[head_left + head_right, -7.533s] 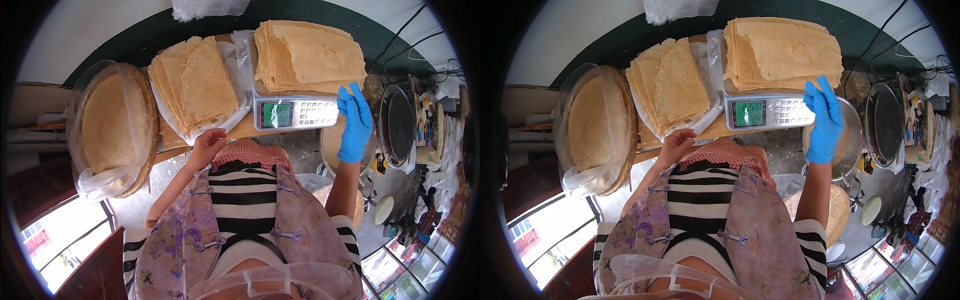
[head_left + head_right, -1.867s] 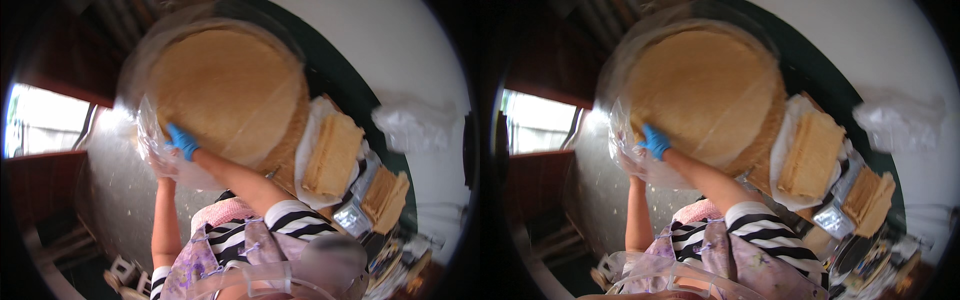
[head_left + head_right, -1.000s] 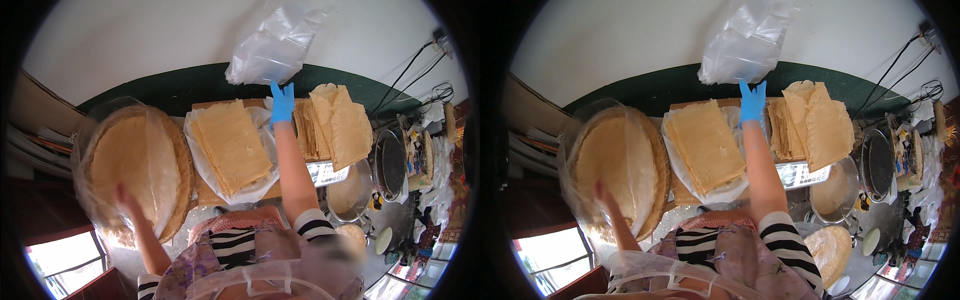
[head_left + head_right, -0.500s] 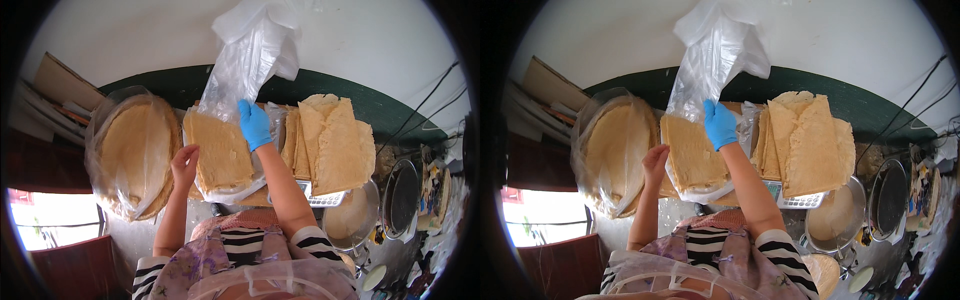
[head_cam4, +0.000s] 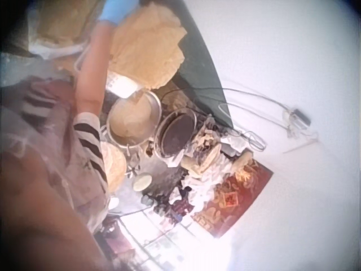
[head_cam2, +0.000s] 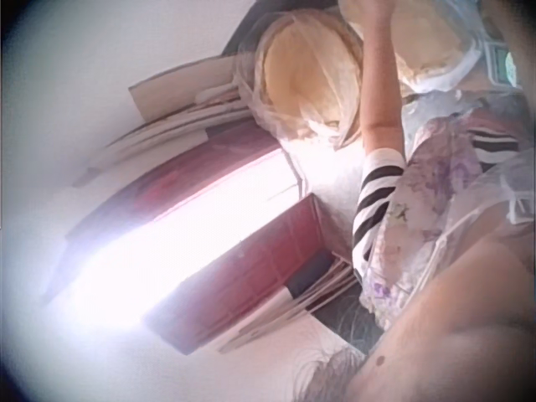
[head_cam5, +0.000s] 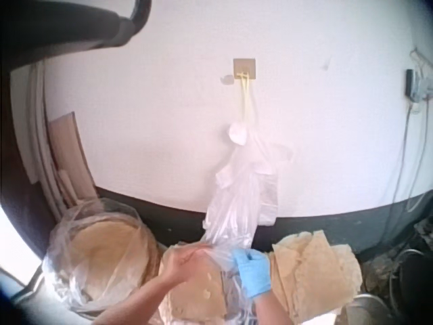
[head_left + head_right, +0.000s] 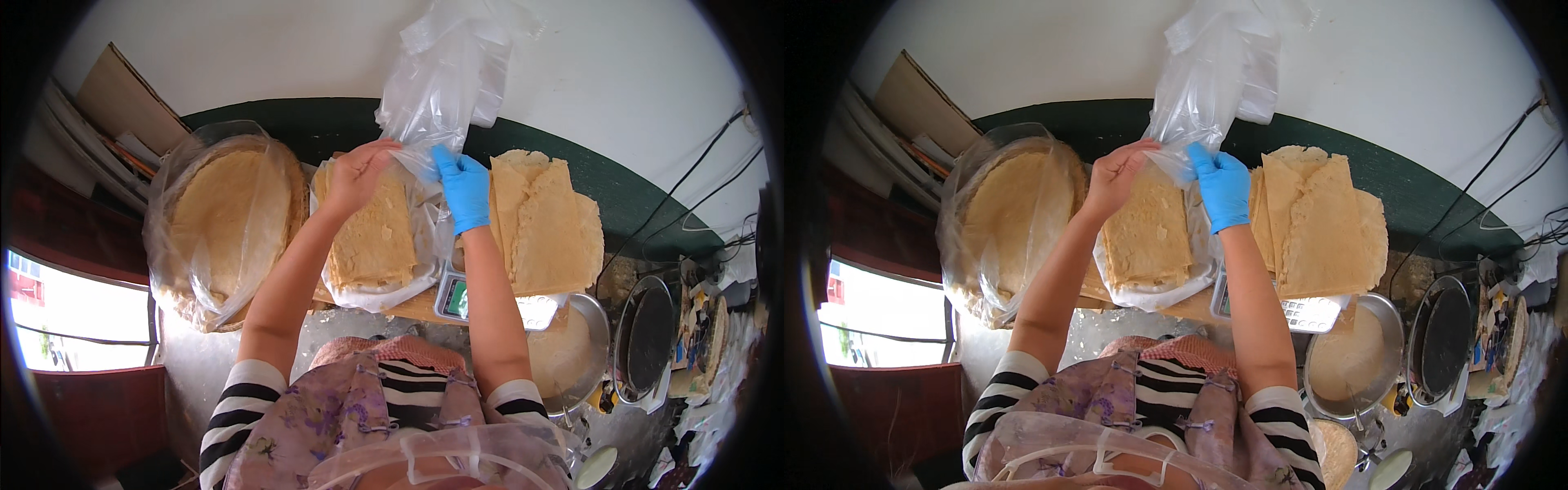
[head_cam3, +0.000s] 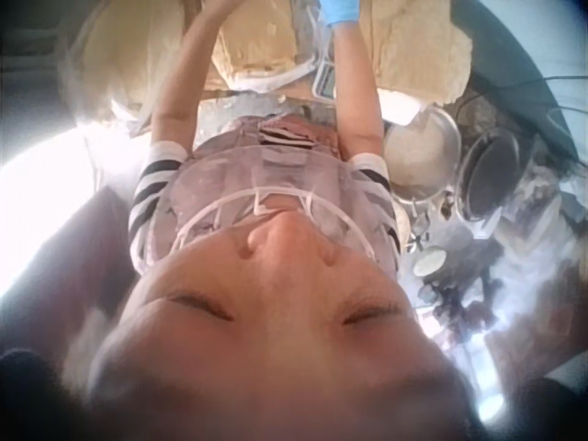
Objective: The person repeatedly lifts thin, flexible sheets from a large round container, stacks them on a table, and places stacks onto a digital scale. The person adjusts the stacks and repositions them between the container and the scale.
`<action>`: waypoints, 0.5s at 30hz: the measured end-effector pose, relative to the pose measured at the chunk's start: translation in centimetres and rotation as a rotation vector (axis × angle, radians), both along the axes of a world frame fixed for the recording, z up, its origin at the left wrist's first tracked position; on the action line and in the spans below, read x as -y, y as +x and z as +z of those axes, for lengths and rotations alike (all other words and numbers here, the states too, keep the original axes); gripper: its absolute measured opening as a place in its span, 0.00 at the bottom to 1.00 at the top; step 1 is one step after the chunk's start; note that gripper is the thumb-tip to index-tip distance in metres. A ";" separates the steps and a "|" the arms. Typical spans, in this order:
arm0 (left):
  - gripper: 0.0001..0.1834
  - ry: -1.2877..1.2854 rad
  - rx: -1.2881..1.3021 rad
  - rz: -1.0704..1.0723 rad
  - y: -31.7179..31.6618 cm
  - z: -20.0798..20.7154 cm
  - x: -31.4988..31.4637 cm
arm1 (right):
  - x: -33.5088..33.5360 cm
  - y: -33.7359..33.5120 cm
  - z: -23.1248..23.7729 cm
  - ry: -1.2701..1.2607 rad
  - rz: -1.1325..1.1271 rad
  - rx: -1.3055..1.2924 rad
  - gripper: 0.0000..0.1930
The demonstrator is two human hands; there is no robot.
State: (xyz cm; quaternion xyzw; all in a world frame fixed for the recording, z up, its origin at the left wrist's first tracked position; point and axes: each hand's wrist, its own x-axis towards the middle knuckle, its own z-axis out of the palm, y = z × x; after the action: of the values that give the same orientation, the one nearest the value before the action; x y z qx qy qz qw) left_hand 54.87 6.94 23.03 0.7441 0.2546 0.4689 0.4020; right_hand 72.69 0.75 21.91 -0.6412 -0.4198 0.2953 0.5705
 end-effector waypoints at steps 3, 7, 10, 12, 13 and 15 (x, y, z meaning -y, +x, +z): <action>0.08 -0.391 0.296 0.002 -1.6 -0.1 -0.1 | 1.3 -0.9 0.0 0.150 -0.013 -0.243 0.18; 0.06 -0.539 0.635 0.033 -3.2 0.0 0.1 | 3.7 -2.7 1.1 0.117 0.011 -0.218 0.19; 0.03 -0.173 0.325 0.090 -3.5 0.0 1.7 | 3.7 -3.6 2.6 0.166 0.085 -0.292 0.21; 0.04 0.227 0.154 0.034 -3.5 0.3 2.7 | 2.6 -3.6 3.6 0.202 0.132 -0.400 0.22; 0.05 0.353 0.095 0.000 -3.4 0.5 3.2 | 1.8 -3.3 4.1 0.199 0.158 -0.479 0.23; 0.08 0.473 0.024 -0.063 -3.2 0.9 3.9 | 0.3 -2.6 4.9 0.181 0.121 -0.637 0.21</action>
State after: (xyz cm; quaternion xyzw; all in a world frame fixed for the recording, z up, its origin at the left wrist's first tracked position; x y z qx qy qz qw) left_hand 51.72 3.06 23.89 0.8195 0.1094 0.5115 0.2341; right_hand 70.06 0.43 26.80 -0.4373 -0.2825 0.4756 0.7091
